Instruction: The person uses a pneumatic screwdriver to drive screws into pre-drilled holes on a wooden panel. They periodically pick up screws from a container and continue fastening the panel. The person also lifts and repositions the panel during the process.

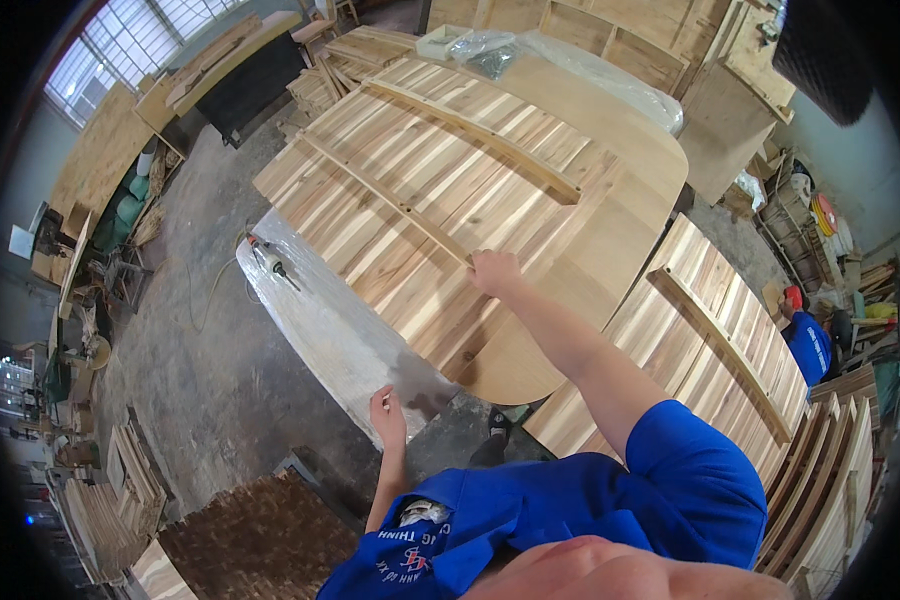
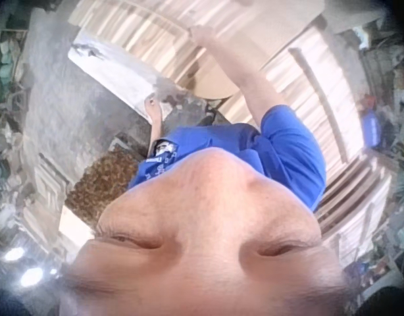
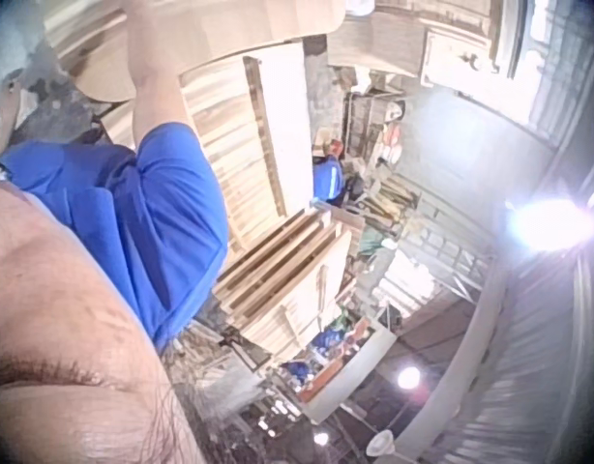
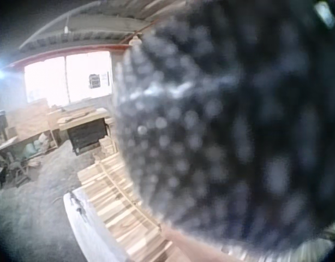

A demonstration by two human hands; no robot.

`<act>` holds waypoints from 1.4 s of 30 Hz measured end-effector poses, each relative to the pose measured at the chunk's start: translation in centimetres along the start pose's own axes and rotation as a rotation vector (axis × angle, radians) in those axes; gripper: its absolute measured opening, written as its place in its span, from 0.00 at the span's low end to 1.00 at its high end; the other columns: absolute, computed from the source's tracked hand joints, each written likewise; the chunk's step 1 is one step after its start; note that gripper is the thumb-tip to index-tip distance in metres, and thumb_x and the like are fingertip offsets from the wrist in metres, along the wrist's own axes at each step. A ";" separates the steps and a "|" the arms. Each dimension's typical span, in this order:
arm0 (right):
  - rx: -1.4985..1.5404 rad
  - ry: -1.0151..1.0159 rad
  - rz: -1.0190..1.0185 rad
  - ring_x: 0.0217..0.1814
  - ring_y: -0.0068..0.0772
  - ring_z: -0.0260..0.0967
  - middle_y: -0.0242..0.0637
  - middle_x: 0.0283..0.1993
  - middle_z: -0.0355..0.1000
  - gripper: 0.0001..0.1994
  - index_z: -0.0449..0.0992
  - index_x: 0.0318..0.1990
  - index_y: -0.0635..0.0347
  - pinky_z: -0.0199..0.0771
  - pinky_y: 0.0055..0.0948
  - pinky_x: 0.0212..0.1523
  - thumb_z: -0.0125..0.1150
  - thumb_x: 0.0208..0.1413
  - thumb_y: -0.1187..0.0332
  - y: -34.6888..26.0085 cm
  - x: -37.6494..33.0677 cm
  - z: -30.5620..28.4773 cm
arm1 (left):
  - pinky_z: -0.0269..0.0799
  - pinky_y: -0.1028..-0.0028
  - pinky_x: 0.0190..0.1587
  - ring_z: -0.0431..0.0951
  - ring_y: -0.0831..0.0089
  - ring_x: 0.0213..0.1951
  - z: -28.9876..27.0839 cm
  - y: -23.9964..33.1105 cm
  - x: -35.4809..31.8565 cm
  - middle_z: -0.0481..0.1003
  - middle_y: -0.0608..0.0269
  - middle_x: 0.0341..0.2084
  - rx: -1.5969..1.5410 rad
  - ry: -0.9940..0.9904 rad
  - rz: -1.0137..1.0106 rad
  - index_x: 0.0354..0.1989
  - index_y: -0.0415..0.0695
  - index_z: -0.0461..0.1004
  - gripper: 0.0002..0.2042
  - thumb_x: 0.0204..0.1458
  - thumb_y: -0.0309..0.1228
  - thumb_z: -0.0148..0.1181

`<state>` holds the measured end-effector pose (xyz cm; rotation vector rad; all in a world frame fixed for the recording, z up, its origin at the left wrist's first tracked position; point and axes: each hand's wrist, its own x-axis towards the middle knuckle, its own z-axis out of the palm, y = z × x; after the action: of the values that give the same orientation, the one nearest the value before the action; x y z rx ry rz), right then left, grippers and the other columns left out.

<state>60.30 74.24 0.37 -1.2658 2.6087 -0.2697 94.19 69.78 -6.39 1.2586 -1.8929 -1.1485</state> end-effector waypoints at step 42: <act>0.323 0.626 -0.125 0.36 0.46 0.66 0.43 0.33 0.64 0.15 0.64 0.33 0.62 0.68 0.38 0.34 0.53 0.53 0.58 -1.6 -17.2 -0.6 | 0.67 0.64 0.49 0.66 0.60 0.51 -9.2 26.5 17.4 0.63 0.53 0.52 -0.771 -0.086 -0.052 0.57 0.38 0.59 0.25 0.55 0.41 0.47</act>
<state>71.70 86.86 3.49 -1.3881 2.7860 -1.2321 84.09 55.42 21.52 0.8242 -1.2494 -1.7478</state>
